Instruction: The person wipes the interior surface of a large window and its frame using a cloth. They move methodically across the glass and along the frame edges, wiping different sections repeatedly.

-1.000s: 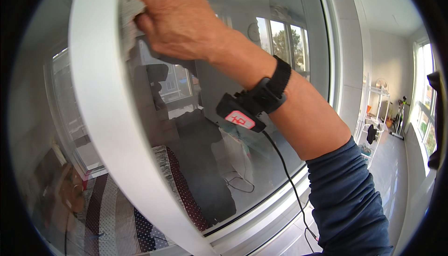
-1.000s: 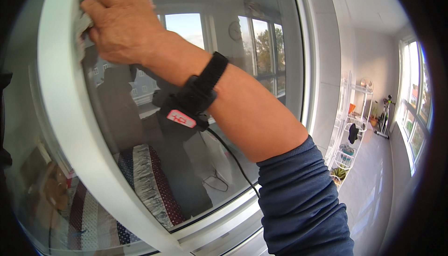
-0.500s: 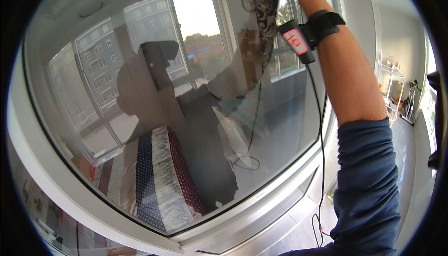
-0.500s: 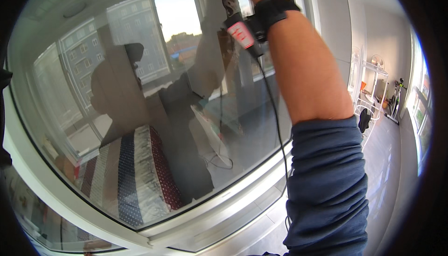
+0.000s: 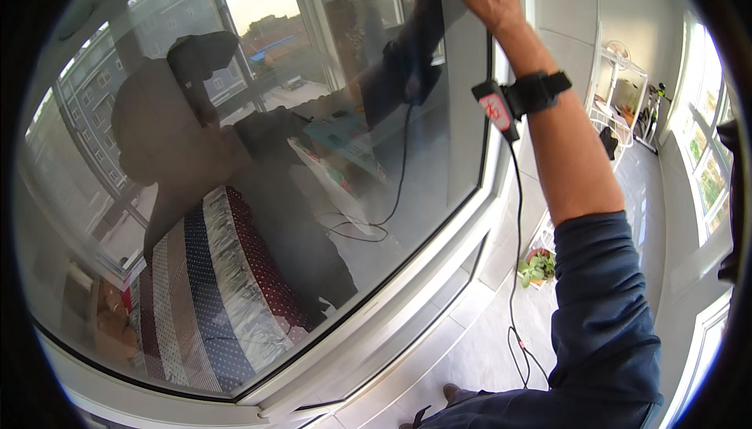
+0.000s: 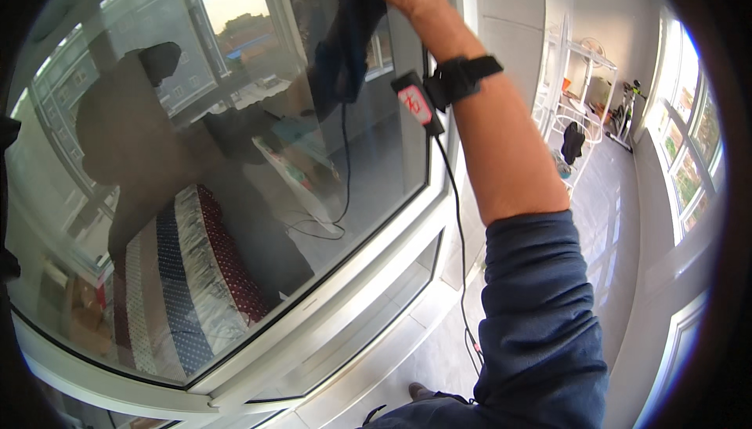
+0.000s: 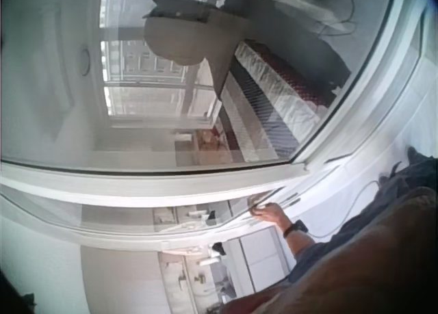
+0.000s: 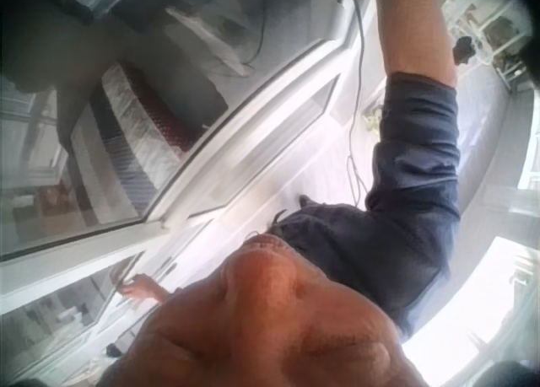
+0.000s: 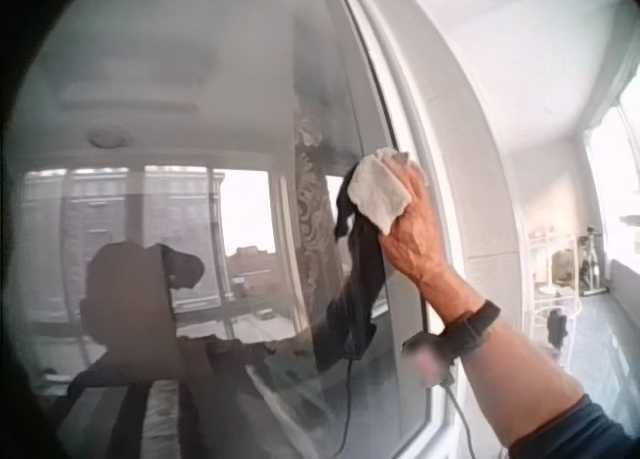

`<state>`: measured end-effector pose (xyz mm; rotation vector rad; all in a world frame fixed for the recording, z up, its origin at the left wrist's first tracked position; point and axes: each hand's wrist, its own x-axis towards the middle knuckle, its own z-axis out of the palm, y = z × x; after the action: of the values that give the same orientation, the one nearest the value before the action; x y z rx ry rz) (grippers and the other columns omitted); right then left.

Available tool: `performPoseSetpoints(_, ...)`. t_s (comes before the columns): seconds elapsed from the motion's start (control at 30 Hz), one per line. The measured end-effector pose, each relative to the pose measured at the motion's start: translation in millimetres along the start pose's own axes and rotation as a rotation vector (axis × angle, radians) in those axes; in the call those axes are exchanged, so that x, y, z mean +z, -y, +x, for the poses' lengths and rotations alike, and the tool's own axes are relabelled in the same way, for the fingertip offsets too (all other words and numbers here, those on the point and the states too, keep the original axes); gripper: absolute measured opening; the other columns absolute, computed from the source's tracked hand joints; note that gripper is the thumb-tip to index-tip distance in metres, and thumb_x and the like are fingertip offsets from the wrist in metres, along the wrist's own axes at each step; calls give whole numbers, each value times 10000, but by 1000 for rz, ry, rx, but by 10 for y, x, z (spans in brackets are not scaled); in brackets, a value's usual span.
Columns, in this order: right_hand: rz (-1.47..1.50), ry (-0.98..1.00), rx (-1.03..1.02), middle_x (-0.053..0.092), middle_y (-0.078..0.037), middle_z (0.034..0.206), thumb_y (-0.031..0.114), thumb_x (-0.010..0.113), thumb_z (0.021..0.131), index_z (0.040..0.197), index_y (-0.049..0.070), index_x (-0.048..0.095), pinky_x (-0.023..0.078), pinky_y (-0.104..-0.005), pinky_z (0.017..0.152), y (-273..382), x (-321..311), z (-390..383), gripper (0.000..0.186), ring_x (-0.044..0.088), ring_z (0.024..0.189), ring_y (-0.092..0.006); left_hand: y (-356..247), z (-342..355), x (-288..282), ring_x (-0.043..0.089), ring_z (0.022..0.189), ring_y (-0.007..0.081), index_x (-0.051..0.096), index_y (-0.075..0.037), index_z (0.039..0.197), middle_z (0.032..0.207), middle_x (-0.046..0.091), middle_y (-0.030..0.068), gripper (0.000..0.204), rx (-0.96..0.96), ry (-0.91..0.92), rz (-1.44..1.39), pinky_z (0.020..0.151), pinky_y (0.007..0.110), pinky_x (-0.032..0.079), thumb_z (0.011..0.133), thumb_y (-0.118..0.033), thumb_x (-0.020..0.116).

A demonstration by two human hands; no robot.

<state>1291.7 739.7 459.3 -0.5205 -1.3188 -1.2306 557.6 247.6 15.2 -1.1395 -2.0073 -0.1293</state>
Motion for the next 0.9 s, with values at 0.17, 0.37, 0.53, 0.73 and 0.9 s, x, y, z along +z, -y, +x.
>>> performPoseSetpoints(0.17, -58, 153, 111, 545, -212, 1346, 149, 737, 848, 1458, 74, 484, 414, -437, 1084, 427, -392, -964, 664, 505, 1261, -437, -99, 69, -146, 499, 1218, 470, 497, 6, 1295, 1298, 512, 266, 506, 5, 22, 44, 1012, 580, 437, 821, -111, 626)
performPoseSetpoints(0.37, 135, 271, 540, 497, -170, 1467, 79, 762, 818, 1442, 9, 484, 332, -437, 1173, 1189, -931, -2117, 687, 428, 1391, -389, -118, 76, -175, 489, 1231, 469, 495, 8, 1305, 1309, 503, 267, 526, -24, 32, 85, 1020, 582, 428, 816, -131, 631)
performPoseSetpoints(0.53, 372, 279, 980, 514, -173, 1366, 0, 788, 771, 1385, 42, 522, 415, -399, 1087, 1624, -1249, -2788, 670, 520, 1244, -367, -148, 75, -175, 480, 1241, 468, 492, 9, 1313, 1318, 495, 267, 543, -49, 21, 109, 1026, 584, 422, 813, -148, 636)
performPoseSetpoints(0.73, 649, 270, 1466, 564, -175, 1298, 32, 705, 865, 1316, 45, 552, 506, -351, 940, 1753, -1581, -3085, 477, 594, 1148, -281, -162, 41, -154, 469, 1254, 467, 490, 10, 1322, 1329, 487, 267, 564, -106, -19, 130, 1034, 586, 413, 809, -167, 641)
performPoseSetpoints(0.9, 1217, 332, 1637, 679, -138, 1025, 243, 515, 1043, 1278, 36, 573, 577, -331, 632, 1279, -1857, -2379, 319, 688, 776, -225, -72, -16, -3, 460, 1265, 467, 487, 11, 1330, 1339, 479, 268, 582, -185, -38, 138, 1041, 588, 406, 805, -184, 645)
